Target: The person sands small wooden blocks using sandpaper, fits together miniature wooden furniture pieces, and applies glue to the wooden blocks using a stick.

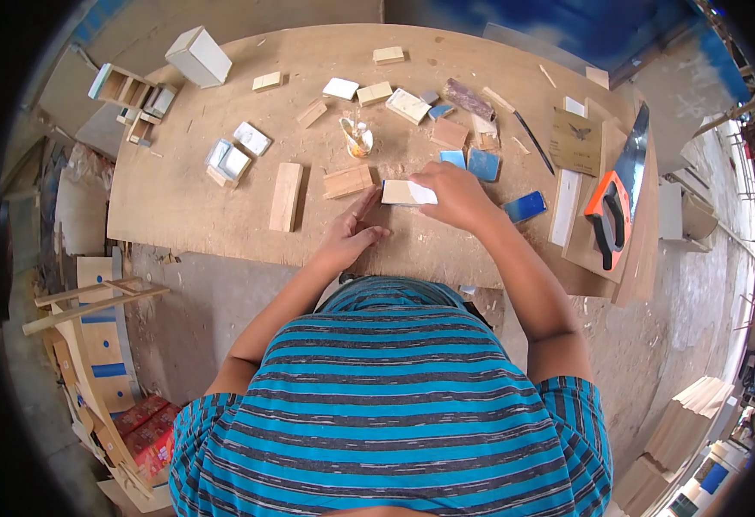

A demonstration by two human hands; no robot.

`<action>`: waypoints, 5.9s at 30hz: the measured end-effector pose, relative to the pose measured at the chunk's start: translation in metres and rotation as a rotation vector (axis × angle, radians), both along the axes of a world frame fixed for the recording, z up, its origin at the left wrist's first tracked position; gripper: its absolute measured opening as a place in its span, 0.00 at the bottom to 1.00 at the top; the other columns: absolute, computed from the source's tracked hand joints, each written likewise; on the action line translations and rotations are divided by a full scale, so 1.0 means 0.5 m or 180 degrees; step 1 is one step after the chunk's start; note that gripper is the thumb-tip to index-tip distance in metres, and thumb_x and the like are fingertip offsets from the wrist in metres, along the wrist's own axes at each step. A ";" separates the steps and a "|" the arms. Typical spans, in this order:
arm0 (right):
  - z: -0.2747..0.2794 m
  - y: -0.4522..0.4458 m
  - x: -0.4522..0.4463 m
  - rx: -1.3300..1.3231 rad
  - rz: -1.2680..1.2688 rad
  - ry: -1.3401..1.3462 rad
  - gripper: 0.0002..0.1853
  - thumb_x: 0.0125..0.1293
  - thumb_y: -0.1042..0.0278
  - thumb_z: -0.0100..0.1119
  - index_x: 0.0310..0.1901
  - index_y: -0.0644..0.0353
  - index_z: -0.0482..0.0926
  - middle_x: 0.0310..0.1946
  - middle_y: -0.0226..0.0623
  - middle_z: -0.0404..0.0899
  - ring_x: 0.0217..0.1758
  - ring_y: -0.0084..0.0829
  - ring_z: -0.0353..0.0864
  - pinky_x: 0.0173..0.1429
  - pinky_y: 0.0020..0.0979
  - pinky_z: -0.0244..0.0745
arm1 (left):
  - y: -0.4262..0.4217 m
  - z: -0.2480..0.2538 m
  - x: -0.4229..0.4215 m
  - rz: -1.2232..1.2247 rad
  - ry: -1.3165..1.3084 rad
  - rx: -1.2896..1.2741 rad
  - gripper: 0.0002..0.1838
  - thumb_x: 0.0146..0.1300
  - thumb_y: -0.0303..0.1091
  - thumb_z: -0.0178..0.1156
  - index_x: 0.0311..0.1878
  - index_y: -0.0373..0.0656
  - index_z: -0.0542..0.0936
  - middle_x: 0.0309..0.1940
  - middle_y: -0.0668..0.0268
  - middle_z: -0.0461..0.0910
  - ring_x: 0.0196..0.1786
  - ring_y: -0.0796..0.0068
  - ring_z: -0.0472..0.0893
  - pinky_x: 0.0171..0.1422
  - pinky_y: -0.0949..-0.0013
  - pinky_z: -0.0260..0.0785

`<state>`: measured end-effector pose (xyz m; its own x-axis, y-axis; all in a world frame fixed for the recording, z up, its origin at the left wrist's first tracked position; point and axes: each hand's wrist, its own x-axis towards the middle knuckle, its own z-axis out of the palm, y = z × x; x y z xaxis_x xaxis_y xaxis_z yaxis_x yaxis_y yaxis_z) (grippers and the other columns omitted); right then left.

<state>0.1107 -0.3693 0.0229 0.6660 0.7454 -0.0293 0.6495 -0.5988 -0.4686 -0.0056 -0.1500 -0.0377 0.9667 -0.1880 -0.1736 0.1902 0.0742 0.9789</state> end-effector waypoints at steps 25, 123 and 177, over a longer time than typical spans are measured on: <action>0.006 -0.043 -0.044 0.0839 -0.0923 0.0136 0.38 0.49 0.65 0.75 0.65 0.52 0.72 0.51 0.43 0.81 0.51 0.44 0.79 0.53 0.37 0.76 | -0.002 0.033 -0.019 -0.0037 -0.0029 -0.0300 0.44 0.62 0.19 0.56 0.79 0.42 0.46 0.77 0.59 0.54 0.61 0.75 0.73 0.61 0.70 0.70; 0.197 0.133 -0.052 0.2242 -0.0508 -0.0378 0.04 0.62 0.74 0.62 0.39 0.61 0.81 0.29 0.40 0.81 0.27 0.39 0.80 0.30 0.33 0.74 | 0.064 0.175 0.159 0.0736 -0.2883 0.1802 0.30 0.39 0.24 0.75 0.47 0.43 0.70 0.44 0.58 0.77 0.49 0.55 0.79 0.53 0.60 0.73; 0.121 0.057 -0.026 0.4094 -0.2273 0.2894 0.11 0.74 0.62 0.53 0.38 0.60 0.80 0.26 0.27 0.78 0.26 0.15 0.74 0.30 0.18 0.69 | 0.044 0.138 0.162 0.0606 -0.1918 0.1543 0.27 0.47 0.24 0.73 0.48 0.44 0.70 0.40 0.60 0.79 0.43 0.66 0.81 0.49 0.66 0.73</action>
